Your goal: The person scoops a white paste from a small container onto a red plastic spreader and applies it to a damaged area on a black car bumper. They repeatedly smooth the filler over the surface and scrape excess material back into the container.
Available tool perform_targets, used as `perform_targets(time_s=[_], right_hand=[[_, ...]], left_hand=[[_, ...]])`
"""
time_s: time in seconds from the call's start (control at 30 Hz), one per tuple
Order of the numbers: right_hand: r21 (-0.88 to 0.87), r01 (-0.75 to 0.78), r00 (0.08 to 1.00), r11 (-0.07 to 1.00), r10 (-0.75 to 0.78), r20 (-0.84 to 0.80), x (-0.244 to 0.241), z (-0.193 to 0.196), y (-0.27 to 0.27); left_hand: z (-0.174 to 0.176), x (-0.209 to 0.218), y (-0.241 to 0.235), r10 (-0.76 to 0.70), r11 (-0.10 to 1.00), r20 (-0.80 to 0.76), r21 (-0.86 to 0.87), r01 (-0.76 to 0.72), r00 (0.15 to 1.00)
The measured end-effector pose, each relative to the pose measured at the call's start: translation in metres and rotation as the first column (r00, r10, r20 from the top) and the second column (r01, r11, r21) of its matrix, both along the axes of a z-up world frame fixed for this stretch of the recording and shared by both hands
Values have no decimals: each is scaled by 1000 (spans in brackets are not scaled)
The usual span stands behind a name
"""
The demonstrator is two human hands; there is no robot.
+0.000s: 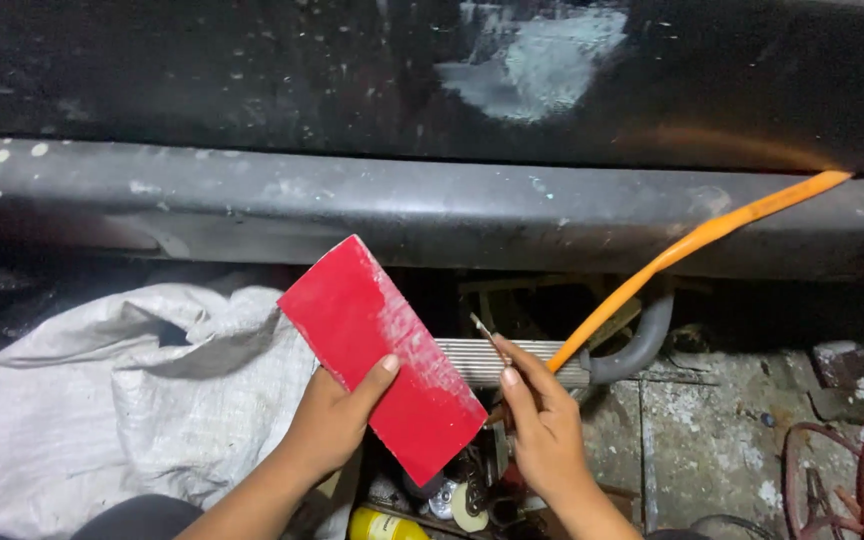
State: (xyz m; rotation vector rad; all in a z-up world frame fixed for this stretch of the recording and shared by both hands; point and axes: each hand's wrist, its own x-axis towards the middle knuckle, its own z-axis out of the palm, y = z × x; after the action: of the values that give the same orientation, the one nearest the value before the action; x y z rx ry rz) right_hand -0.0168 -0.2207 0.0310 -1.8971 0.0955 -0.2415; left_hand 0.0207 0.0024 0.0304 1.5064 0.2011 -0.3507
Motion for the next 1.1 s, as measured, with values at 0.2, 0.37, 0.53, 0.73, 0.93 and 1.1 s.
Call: perform_targets(time_s=[0.2,0.37,0.53,0.73,0.93,1.1], right_hand=[[219,99,978,971,-135,158,17,24,6],[212,138,964,967,-180,194,47,52,6],[-239,254,847,937,-96,523,91,78,7],[-484,301,845,821,6,535,154,72,1],[-638,352,899,684,-57,435,132,83,6],[-373,138,988,917,-103,113,97,126,16]], left_hand=[[11,0,-5,10,1000,-68,27,-8,998],[-6,4,-6,55,998,-23,21,-55,998],[-2,8,-6,36,995,-16,-90,-37,999],[17,6,-7,28,994,-137,-97,-42,990],[22,2,-3,31,996,-213,-80,-49,977],[20,1,-2,21,996,-166,-79,-35,986]])
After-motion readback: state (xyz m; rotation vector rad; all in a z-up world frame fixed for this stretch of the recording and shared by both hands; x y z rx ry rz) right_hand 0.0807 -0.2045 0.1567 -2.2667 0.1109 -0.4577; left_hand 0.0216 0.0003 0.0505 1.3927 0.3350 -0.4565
